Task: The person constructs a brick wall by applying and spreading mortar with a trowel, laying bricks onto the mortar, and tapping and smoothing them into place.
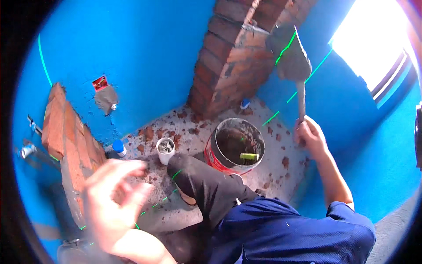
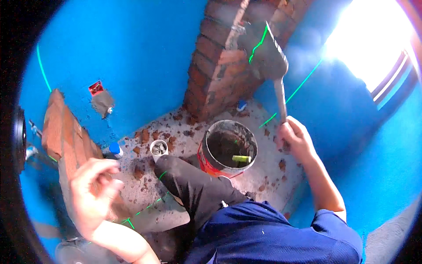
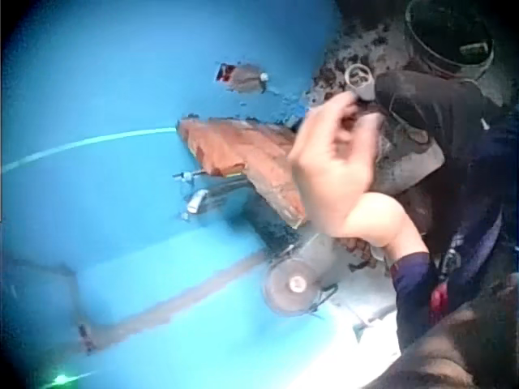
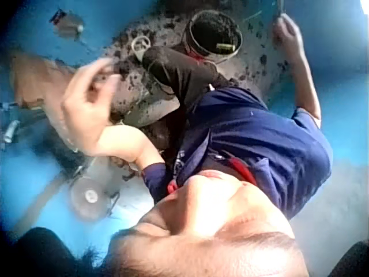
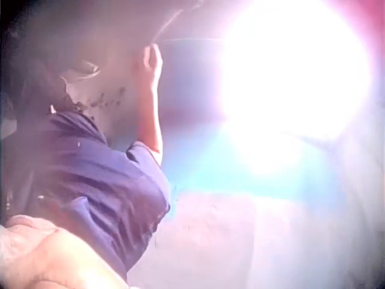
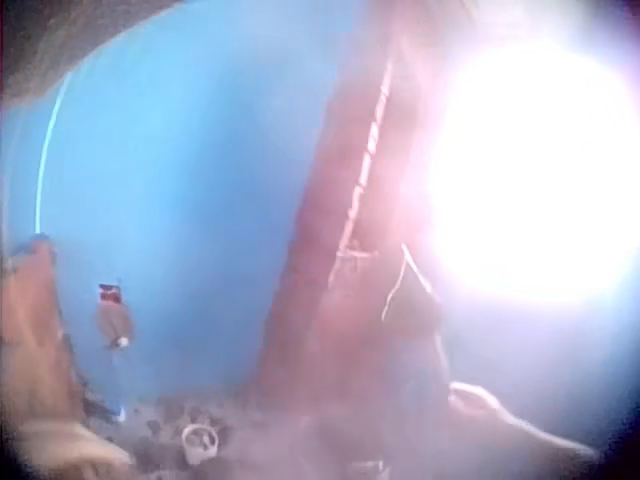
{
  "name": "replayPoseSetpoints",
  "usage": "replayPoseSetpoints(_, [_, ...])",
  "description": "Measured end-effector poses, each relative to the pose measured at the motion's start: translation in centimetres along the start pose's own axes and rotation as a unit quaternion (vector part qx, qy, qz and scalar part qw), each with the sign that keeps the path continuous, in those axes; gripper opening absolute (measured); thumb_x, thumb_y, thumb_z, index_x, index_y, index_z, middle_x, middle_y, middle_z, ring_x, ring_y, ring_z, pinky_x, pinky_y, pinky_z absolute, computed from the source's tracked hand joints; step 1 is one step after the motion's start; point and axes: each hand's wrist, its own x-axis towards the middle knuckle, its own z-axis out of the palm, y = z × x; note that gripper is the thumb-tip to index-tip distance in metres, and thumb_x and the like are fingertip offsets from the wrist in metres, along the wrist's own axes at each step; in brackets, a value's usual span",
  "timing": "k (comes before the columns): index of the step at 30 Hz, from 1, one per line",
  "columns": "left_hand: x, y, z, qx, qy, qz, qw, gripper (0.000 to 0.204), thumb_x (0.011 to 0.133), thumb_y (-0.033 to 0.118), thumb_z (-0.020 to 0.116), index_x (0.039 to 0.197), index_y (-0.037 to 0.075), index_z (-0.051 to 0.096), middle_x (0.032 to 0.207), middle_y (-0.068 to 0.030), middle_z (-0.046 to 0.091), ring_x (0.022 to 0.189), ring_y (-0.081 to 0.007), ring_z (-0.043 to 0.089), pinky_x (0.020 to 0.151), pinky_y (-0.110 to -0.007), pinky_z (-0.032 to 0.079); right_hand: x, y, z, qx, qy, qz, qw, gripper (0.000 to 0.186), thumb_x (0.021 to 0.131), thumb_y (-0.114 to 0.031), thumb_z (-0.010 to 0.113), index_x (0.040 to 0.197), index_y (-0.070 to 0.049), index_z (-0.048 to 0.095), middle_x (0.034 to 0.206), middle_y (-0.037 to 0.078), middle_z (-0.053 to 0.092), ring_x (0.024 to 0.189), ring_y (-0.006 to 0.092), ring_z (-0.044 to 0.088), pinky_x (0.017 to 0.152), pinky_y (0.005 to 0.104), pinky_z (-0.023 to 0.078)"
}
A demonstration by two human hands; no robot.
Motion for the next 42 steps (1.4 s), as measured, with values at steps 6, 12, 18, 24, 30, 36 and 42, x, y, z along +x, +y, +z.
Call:
replayPoseSetpoints(6, [-0.6, -0.8, 2.0, 0.118, 0.13, -0.024, 0.984, 0.016, 0.084, -0.003, 0.066, 0.1, -0.003, 0.065, 0.088, -0.0052, 0.063, 0.079, -0.0118, 0.057, 0.07, -0.026, 0.045, -3.9, 19.9, 7.4, -0.096, -0.078, 0.317, 0.94, 0.038, 0.101, -0.038, 0.048, 0.088, -0.003, 0.056, 0.066, 0.002, 0.05, 0.059, 0.0149, 0.049, 0.058, 0.0352, 0.044])
replayPoseSetpoints(12, [-8.3, -3.9, -1.6, 0.16, 0.431, -0.106, 0.882, 0.015, 0.095, 0.009, 0.06, 0.104, -0.001, 0.068, 0.09, -0.0017, 0.062, 0.074, -0.0097, 0.051, 0.064, -0.025, 0.042, -0.2, 22.3, 8.1, -0.033, -0.036, 0.256, 0.965, 0.048, 0.1, -0.047, 0.045, 0.079, -0.005, 0.053, 0.063, 0.001, 0.051, 0.056, 0.0124, 0.047, 0.051, 0.0325, 0.039])
replayPoseSetpoints(18, [-13.9, -10.8, -1.3, 0.137, 0.651, -0.07, 0.744, 0.015, 0.09, 0.004, 0.064, 0.104, 0.0, 0.066, 0.09, -0.0049, 0.066, 0.075, -0.0113, 0.056, 0.068, -0.024, 0.046, 8.1, 10.7, 9.6, 0.083, -0.076, 0.121, 0.986, 0.038, 0.1, -0.041, 0.049, 0.074, -0.014, 0.045, 0.061, -0.005, 0.041, 0.049, 0.0065, 0.037, 0.044, 0.0245, 0.03])
replayPoseSetpoints(24, [-16.5, -14.3, -2.4, 0.102, 0.756, -0.15, 0.628, 0.022, 0.095, 0.014, 0.065, 0.107, -0.002, 0.058, 0.09, -0.0029, 0.059, 0.08, -0.0106, 0.053, 0.074, -0.025, 0.046, 11.3, -5.5, 16.5, 0.139, -0.27, -0.148, 0.941, 0.044, 0.1, -0.049, 0.049, 0.08, -0.01, 0.048, 0.06, -0.004, 0.041, 0.045, 0.0031, 0.036, 0.039, 0.0196, 0.026])
replayPoseSetpoints(30, [-16.8, -12.7, 1.1, 0.05, 0.63, -0.327, 0.702, 0.05, 0.078, 0.019, 0.082, 0.108, 0.005, 0.045, 0.08, 0.0, 0.044, 0.065, -0.0094, 0.039, 0.059, -0.025, 0.036, 11.5, -24.1, 27.7, -0.178, -0.298, -0.497, 0.796, 0.03, 0.096, -0.031, 0.062, 0.098, -0.001, 0.062, 0.066, 0.005, 0.052, 0.059, 0.0104, 0.045, 0.052, 0.0301, 0.037])
replayPoseSetpoints(36, [-17.5, -13.0, 1.5, 0.139, 0.434, -0.464, 0.76, 0.037, 0.078, 0.029, 0.078, 0.092, 0.004, 0.054, 0.083, -0.0142, 0.06, 0.071, -0.0342, 0.063, 0.061, -0.044, 0.05, 8.1, -36.4, 41.6, -0.312, -0.303, -0.657, 0.616, 0.02, 0.091, -0.025, 0.067, 0.1, -0.007, 0.066, 0.071, 0.012, 0.063, 0.057, 0.0251, 0.056, 0.054, 0.0365, 0.044])
replayPoseSetpoints(42, [-14.6, -13.0, 5.8, 0.1, 0.306, -0.425, 0.846, 0.035, 0.084, 0.033, 0.065, 0.099, 0.002, 0.065, 0.094, -0.0143, 0.063, 0.087, -0.0311, 0.064, 0.073, -0.044, 0.052, 2.8, -43.7, 53.2, -0.457, -0.268, -0.748, 0.398, 0.026, 0.092, -0.035, 0.062, 0.093, -0.01, 0.069, 0.072, 0.01, 0.066, 0.064, 0.0315, 0.061, 0.055, 0.0414, 0.044])
